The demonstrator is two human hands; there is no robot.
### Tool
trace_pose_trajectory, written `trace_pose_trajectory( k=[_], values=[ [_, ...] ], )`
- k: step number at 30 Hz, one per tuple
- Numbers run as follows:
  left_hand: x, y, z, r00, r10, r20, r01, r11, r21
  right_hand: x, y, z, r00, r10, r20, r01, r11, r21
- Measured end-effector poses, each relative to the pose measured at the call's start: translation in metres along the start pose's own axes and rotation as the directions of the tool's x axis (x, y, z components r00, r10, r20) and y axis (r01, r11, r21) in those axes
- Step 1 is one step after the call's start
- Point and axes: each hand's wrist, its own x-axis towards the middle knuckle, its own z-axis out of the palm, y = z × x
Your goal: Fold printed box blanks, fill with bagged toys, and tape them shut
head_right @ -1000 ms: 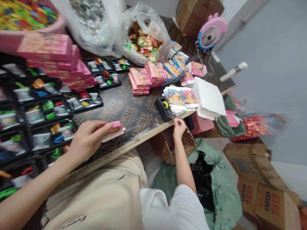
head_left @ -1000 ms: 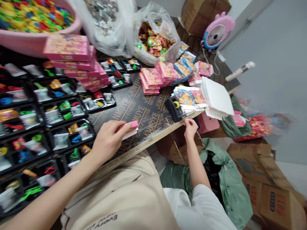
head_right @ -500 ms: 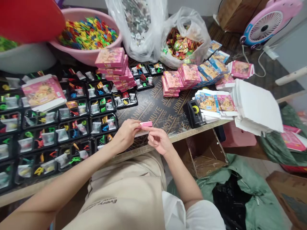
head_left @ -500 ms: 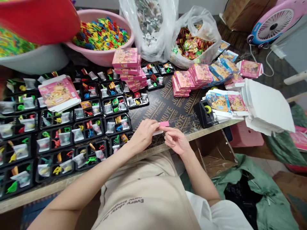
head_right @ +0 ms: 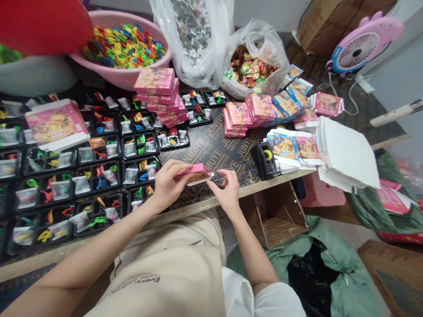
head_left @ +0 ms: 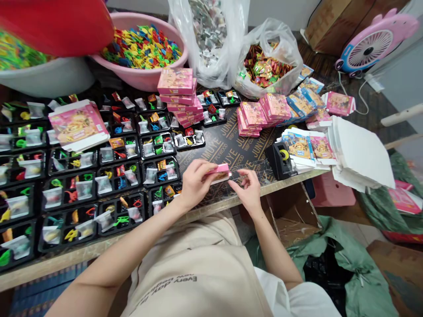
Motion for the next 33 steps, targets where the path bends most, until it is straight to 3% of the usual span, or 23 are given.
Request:
trace_pose_trajectory(
  k=[3, 5, 8, 10, 13, 15, 17, 18, 20, 22, 25, 29, 33],
  values=[
    [0.005, -0.005, -0.017, 0.969, -0.246, 0.032, 0.247, 0.948, -0.201, -0.003, 0.015, 0.003, 0.988, 0.077, 0.135, -0.089, 0.992, 0.086],
    [0.007, -0.012, -0.028, 0.947, -0.299, 0.115, 0.319, 0.907, -0.274, -0.007, 0.022, 0.004, 0.983, 0.069, 0.171, -0.084, 0.993, 0.083],
    [0.008, -0.020, -0.032, 0.921, -0.284, 0.267, 0.359, 0.886, -0.292, -0.012, 0.025, -0.002, 0.975, -0.207, 0.077, 0.214, 0.973, -0.087],
    [0.005, -0.018, -0.025, 0.872, -0.256, 0.418, 0.380, 0.892, -0.245, -0.012, 0.023, -0.008, 0.896, -0.416, 0.159, 0.440, 0.879, -0.184],
    [-0.007, -0.006, -0.004, 0.723, -0.226, 0.653, 0.398, 0.909, -0.126, 0.002, 0.012, -0.018, 0.733, -0.554, 0.394, 0.647, 0.746, -0.156],
    [-0.014, 0.002, 0.007, 0.655, -0.281, 0.702, 0.437, 0.898, -0.048, 0.022, 0.000, -0.025, 0.639, -0.558, 0.529, 0.688, 0.723, -0.068],
    [-0.017, 0.006, 0.007, 0.652, -0.342, 0.676, 0.491, 0.870, -0.034, 0.053, -0.011, -0.029, 0.587, -0.515, 0.625, 0.654, 0.757, 0.009],
    [-0.016, 0.008, 0.003, 0.664, -0.349, 0.662, 0.508, 0.859, -0.057, 0.071, -0.016, -0.027, 0.584, -0.489, 0.648, 0.623, 0.782, 0.029],
    [-0.012, 0.010, -0.010, 0.679, -0.315, 0.664, 0.518, 0.845, -0.129, 0.108, -0.019, -0.012, 0.640, -0.467, 0.610, 0.574, 0.819, 0.024],
    [-0.006, 0.014, -0.027, 0.671, -0.275, 0.689, 0.520, 0.836, -0.173, 0.140, -0.016, 0.019, 0.678, -0.462, 0.572, 0.588, 0.808, -0.043],
    [0.000, 0.022, -0.051, 0.647, -0.282, 0.709, 0.532, 0.833, -0.155, 0.173, -0.010, 0.079, 0.674, -0.421, 0.607, 0.614, 0.777, -0.142],
    [-0.006, 0.025, -0.085, 0.628, -0.349, 0.696, 0.502, 0.865, -0.020, 0.187, -0.008, 0.136, 0.668, -0.408, 0.623, 0.657, 0.716, -0.236],
    [-0.017, 0.015, -0.123, 0.709, -0.400, 0.581, 0.398, 0.907, 0.138, 0.186, -0.012, 0.146, 0.672, -0.401, 0.623, 0.690, 0.645, -0.328]
  ],
)
